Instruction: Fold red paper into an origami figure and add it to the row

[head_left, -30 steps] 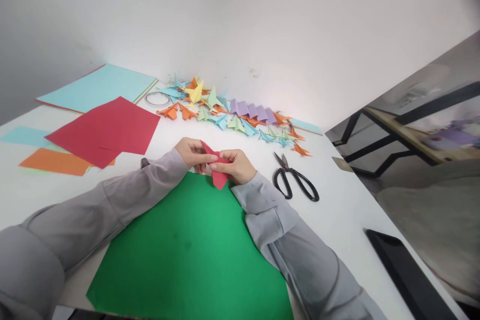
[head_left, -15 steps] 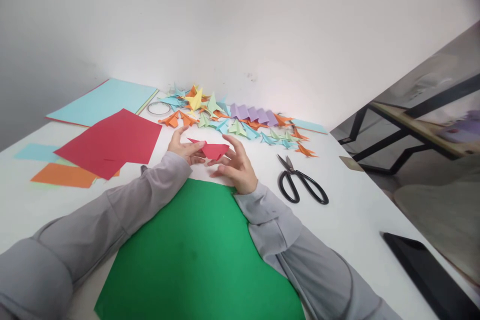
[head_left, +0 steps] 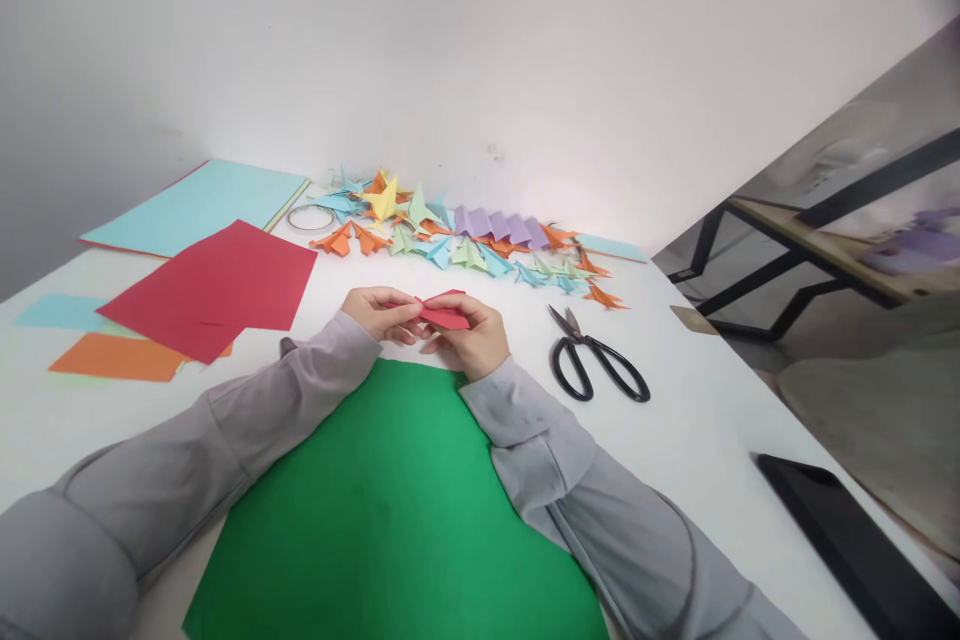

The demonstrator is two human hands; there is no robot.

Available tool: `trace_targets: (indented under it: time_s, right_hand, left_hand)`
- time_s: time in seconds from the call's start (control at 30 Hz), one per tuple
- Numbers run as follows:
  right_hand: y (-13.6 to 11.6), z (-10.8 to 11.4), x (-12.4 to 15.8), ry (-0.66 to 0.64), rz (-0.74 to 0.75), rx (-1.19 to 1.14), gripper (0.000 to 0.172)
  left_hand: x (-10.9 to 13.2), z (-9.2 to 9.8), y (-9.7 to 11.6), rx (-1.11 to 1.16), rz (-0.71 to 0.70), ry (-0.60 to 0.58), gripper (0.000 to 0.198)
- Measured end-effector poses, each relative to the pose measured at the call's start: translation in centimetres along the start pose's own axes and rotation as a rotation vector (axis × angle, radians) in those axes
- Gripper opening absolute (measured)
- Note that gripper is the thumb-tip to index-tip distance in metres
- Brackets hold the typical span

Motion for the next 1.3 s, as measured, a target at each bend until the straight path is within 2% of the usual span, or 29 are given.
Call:
trace_targets:
  time_s: [0.13, 0.3, 0.47, 0.67, 0.77, 0.87, 0.97, 1.13, 1.3]
  right_hand:
    - [0.0, 0.1, 0.1, 0.021, -0.007, 0.054, 0.024]
    - [0.4, -0.1, 0.2, 0.01, -0.071, 0.006, 0.019]
    - [0.4, 0.0, 0.2, -0.011, -0.074, -0.014, 0.021]
    - [0.4, 0.7, -0.1, 0.024, -0.096, -0.154, 0.046]
    - [0.3, 0.4, 0.1, 0.04, -0.105, -0.134, 0.059]
    - [0.2, 0.3, 0.3, 0.095, -0.078, -0.041, 0.072]
    - [0.4, 0.5, 0.2, 0.138, -0.073, -0.061, 0.067]
    - [1.2, 1.2, -0.3, 0.142, -0.091, -0.094, 0.034]
    - [0.8, 1.1, -0.1, 0.141, -0.068, 0.02, 0.028]
  left_hand:
    - [0.2, -0.3, -0.1, -0.025, 0.008, -0.015, 0.033]
    - [0.4, -0.4, 0.1, -0.014, 0.011, 0.006, 0.032]
    - [0.3, 0.2, 0.2, 0.013, 0.011, 0.054, 0.031]
    - [0.2, 1.2, 0.8, -0.067, -0.057, 0.17, 0.028]
    - [0.5, 1.2, 1.3, -0.176, -0.12, 0.201, 0.028]
    - [0.8, 0.8, 1.6, -0.242, -0.173, 0.191, 0.045]
    - [0.8, 0.5, 1.4, -0.248, -0.174, 0.157, 0.062]
    - [0.3, 0.3, 0.3, -0.17, -0.064, 0.062, 0.05]
    - [0.2, -0.3, -0.1, -0.17, -0.004, -0.019, 0.051]
Point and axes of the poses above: each hand's wrist, its own x-axis away from the middle knuckle, its own z-axis out of the back of the hand, y = z × x, the point moved 8 cm from there along -x, towards the middle knuckle, and after that the axes turned 1 degree about -z, right-handed, at the moved point
